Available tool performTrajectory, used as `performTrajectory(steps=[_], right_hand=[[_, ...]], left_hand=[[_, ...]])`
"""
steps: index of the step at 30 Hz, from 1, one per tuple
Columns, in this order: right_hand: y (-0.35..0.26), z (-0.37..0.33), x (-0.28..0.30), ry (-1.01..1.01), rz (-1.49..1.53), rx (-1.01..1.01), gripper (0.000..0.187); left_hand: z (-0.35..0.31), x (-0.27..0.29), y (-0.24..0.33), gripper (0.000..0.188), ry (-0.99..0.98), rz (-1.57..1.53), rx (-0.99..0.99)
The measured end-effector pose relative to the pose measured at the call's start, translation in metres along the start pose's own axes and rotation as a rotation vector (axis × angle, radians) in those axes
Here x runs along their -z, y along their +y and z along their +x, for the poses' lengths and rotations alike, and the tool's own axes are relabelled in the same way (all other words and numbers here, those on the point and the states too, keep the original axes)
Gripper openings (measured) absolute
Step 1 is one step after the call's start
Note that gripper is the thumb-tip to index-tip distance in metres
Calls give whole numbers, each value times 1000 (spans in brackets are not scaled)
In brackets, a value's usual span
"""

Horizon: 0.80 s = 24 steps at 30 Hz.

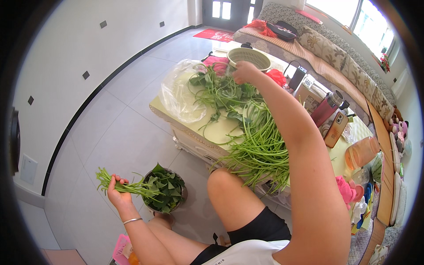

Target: The person picks leaves from stems by hand and sorts long green beans on a low coffee table.

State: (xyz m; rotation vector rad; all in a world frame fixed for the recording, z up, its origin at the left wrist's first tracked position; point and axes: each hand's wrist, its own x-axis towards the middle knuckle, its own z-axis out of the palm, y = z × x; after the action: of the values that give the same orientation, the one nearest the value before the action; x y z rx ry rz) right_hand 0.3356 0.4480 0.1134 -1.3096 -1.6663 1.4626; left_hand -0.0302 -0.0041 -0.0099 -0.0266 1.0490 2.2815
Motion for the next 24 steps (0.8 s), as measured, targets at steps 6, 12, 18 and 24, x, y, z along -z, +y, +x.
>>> performTrajectory(steps=[6, 12, 18, 24], right_hand=[[31, -28, -34, -265, -956, -31, 19], [56, -52, -59, 204, -1215, 188, 18], [67, -57, -64, 186, -1380, -31, 23], [26, -71, -49, 239, -1175, 95, 20]], left_hand=[[-2, -3, -1, 7, 14, 9, 0], [0, -3, -4, 8, 18, 25, 7], [2, -1, -4, 9, -8, 7, 27], [3, 1, -3, 9, -22, 2, 39]])
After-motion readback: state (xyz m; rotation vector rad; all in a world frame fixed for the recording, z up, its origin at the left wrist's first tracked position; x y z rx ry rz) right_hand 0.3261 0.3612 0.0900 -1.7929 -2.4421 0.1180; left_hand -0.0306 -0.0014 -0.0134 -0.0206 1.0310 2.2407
